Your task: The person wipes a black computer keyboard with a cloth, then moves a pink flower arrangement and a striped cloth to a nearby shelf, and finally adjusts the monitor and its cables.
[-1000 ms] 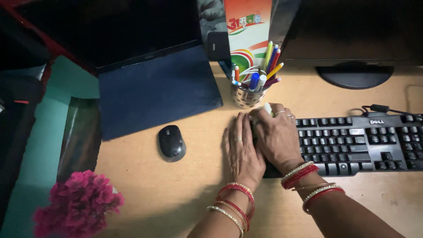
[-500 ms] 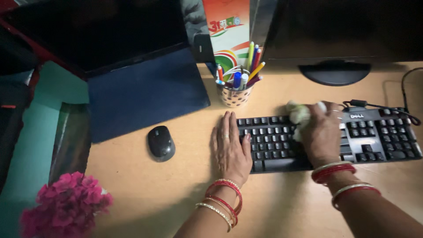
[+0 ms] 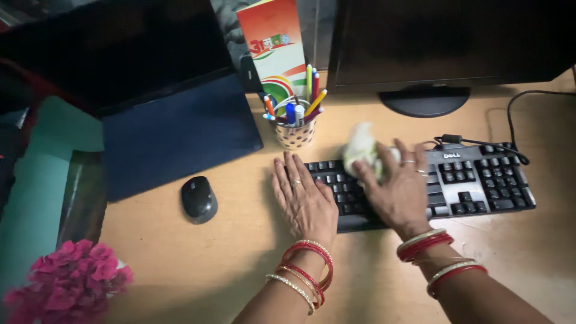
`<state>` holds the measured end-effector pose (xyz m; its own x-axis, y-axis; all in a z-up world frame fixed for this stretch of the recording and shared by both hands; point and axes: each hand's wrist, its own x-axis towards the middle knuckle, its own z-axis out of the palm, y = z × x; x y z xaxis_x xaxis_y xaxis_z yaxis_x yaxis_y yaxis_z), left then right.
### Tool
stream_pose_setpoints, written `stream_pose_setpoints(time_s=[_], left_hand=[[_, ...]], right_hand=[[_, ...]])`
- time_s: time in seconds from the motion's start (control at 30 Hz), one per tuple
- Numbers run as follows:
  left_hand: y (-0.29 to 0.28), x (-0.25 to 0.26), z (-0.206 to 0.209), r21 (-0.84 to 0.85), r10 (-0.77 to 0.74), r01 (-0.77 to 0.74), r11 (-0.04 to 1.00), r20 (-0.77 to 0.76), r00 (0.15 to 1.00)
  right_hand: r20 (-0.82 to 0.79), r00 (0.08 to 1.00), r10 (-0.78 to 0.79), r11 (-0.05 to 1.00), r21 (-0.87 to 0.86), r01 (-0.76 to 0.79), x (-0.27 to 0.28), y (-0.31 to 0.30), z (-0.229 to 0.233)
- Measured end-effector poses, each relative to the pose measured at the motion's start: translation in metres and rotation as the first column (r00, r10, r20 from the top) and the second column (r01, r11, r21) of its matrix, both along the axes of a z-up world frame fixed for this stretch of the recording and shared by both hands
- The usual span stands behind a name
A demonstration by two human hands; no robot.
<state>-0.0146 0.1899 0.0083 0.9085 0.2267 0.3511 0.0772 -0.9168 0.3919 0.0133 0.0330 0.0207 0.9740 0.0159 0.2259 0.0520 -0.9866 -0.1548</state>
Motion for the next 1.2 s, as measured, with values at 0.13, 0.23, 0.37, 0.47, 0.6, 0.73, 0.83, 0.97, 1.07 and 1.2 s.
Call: stream_pose_setpoints(time_s=[0.13, 0.23, 0.37, 0.47, 0.6, 0.73, 0.83, 0.97, 1.07, 1.2], left_hand=[[-0.018, -0.005, 0.003, -0.023, -0.25, 0.249, 0.968, -0.057, 0.967], [-0.046, -0.007, 0.001, -0.068, -0.353, 0.349, 0.935, -0.06, 0.934], [-0.073, -0.001, 0.0, -0.13, -0.254, 0.245, 0.961, -0.057, 0.966], [-0.085, 0.003, 0.003, -0.139, -0.18, 0.167, 0.976, -0.085, 0.98], [-0.104, 0.007, 0.004, -0.066, -0.122, 0.117, 0.991, -0.084, 0.989], [-0.131, 0.006, 0.002, -0.169, -0.295, 0.277, 0.946, -0.098, 0.95], [-0.153, 0.007, 0.002, -0.158, -0.377, 0.359, 0.92, -0.107, 0.92], [-0.17, 0.009, 0.006, -0.281, -0.45, 0.418, 0.864, -0.061, 0.891], [-0.171, 0.007, 0.01, -0.145, -0.511, 0.494, 0.857, -0.123, 0.851], [-0.169, 0.009, 0.016, -0.169, -0.55, 0.529, 0.832, -0.125, 0.826]], right_hand=[[0.091, 0.987, 0.129, 0.975, 0.172, -0.144, -0.009, 0.004, 0.002], [0.094, 0.981, 0.167, 0.95, 0.25, -0.186, -0.006, -0.014, 0.001], [0.096, 0.981, 0.167, 0.946, 0.267, -0.187, -0.003, -0.047, -0.004], [0.127, 0.983, 0.134, 0.963, 0.216, -0.16, -0.001, -0.076, -0.002], [0.185, 0.982, 0.021, 1.0, -0.014, -0.019, -0.004, -0.099, 0.006], [0.26, 0.957, 0.128, 0.984, 0.09, -0.156, -0.011, -0.103, 0.005], [0.213, 0.959, 0.186, 0.946, 0.224, -0.233, -0.011, -0.114, 0.002], [0.218, 0.955, 0.199, 0.958, 0.162, -0.236, -0.006, -0.135, 0.002], [0.205, 0.966, 0.155, 0.971, 0.152, -0.187, -0.004, -0.148, 0.003], [0.182, 0.98, 0.078, 0.989, 0.111, -0.099, -0.001, -0.167, 0.004]])
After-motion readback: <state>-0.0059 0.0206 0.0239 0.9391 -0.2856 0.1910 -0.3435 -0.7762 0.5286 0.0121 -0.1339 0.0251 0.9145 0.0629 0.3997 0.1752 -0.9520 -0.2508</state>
